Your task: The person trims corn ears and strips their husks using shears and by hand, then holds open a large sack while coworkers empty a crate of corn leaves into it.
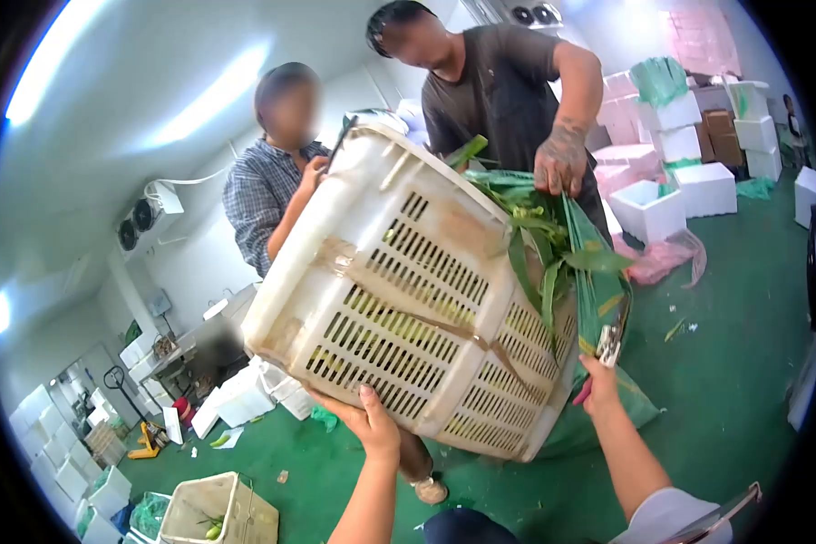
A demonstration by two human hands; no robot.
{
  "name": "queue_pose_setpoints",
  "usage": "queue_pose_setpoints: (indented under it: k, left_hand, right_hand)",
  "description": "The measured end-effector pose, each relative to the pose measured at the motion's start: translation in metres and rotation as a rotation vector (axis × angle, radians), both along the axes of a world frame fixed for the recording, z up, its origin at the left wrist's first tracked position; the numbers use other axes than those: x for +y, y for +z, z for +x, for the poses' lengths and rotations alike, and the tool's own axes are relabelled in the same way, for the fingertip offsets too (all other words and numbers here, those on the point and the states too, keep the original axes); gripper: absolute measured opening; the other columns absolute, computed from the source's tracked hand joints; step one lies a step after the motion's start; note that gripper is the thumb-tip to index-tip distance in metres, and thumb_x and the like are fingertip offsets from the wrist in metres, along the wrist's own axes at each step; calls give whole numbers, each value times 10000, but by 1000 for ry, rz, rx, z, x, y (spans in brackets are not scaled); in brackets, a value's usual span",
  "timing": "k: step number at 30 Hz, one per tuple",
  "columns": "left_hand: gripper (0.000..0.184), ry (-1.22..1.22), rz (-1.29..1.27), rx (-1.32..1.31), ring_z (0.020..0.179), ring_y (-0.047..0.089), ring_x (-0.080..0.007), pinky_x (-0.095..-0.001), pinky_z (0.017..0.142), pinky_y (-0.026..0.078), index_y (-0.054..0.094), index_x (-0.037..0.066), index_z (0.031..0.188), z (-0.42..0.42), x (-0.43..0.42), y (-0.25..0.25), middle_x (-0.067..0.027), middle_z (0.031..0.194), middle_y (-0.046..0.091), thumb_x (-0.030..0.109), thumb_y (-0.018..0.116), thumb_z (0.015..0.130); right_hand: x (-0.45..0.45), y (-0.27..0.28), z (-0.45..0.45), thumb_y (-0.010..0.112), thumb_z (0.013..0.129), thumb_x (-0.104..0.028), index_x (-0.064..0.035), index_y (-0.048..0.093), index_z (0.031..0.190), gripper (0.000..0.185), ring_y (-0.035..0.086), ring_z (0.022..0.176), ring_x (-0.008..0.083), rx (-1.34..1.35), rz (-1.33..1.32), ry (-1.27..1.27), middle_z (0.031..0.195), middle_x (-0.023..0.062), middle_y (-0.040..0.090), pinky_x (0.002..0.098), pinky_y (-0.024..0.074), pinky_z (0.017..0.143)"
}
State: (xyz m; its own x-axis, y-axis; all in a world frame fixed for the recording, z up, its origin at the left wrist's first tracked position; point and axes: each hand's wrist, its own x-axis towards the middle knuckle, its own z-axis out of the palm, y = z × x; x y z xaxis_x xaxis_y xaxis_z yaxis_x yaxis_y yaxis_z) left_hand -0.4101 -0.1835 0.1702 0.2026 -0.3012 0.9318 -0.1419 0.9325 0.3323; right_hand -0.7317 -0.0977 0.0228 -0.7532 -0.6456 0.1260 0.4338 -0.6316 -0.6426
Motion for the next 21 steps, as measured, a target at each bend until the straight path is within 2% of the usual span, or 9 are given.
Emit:
queue_pose_setpoints:
  k: [1, 4, 5, 7, 9, 13, 14, 16, 21]
  left_hand:
    - [799, 0, -10, -23, 1433, 183, -297, -410, 1171, 142, -25, -31, 1526, 3, 0, 6, -214, 1571, 99, 236, 485, 972]
    - [792, 46, 1, -134, 1438, 181, -301, -403, 1169, 133, -7, -40, 1524, 13, 1, 18, -221, 1567, 120, 249, 489, 977]
    - [795, 64, -3, -175, 1434, 193, -302, -404, 1169, 138, -6, -38, 1524, 17, -3, 24, -220, 1562, 136, 252, 492, 977]
    - [799, 95, -23, -248, 1427, 216, -306, -407, 1168, 148, -5, -34, 1525, 23, -17, 38, -220, 1552, 168, 257, 498, 976]
    - [844, -58, -67, -240, 1468, 81, -363, -453, 1181, 65, 20, -76, 1509, 20, -26, 51, -263, 1579, 48, 309, 527, 955]
    - [889, -11, -36, -270, 1463, 88, -388, -446, 1186, 74, 22, -104, 1495, 12, -49, 73, -288, 1564, 70, 340, 562, 945]
    - [897, 21, -42, -277, 1465, 81, -390, -445, 1188, 73, 20, -105, 1494, 17, -49, 71, -291, 1563, 68, 344, 569, 944]
    - [921, 10, -69, -264, 1464, 73, -396, -444, 1190, 75, 13, -104, 1494, 17, -49, 72, -297, 1562, 63, 360, 586, 941]
    - [811, 14, -92, -277, 1398, 268, -316, -385, 1159, 198, 17, -42, 1519, 21, -59, 67, -246, 1521, 219, 270, 542, 986]
  right_hand:
    - [6, -1, 7, 696, 797, -173, -73, 462, 1285, 550, 578, 802, 188, -30, 34, 38, 1121, 87, 562, 339, 481, 407]
    - [0, -28, 27, 692, 794, -215, -97, 455, 1279, 552, 552, 636, 190, -125, 78, 59, 1105, 94, 554, 309, 342, 230]
    - [3, -33, 38, 701, 785, -208, -99, 462, 1266, 547, 499, 537, 155, -180, 66, 98, 1094, 89, 549, 313, 373, 260]
    - [21, -24, 82, 713, 775, -193, -132, 563, 1023, 297, 374, 418, 88, -282, 66, 39, 745, -21, 510, 269, 299, 306]
    - [35, -16, 105, 687, 792, -117, -146, 580, 967, 207, 463, 550, 54, -290, 10, 28, 741, -64, 527, 232, 273, 412]
    - [24, -37, 93, 682, 797, -111, -146, 590, 934, 168, 500, 583, 63, -439, -65, 132, 721, -68, 541, 243, 304, 427]
    - [32, -49, 90, 688, 807, -125, -157, 572, 853, 129, 427, 498, 82, -400, -45, 175, 715, -64, 527, 250, 304, 441]
    - [42, -33, 100, 690, 807, -137, -163, 574, 880, 140, 519, 626, 65, -340, -87, 104, 783, -61, 563, 223, 333, 489]
    - [39, -49, 67, 676, 804, -146, -114, 588, 1033, 247, 594, 817, 94, -354, -158, 145, 933, -13, 612, 242, 476, 639]
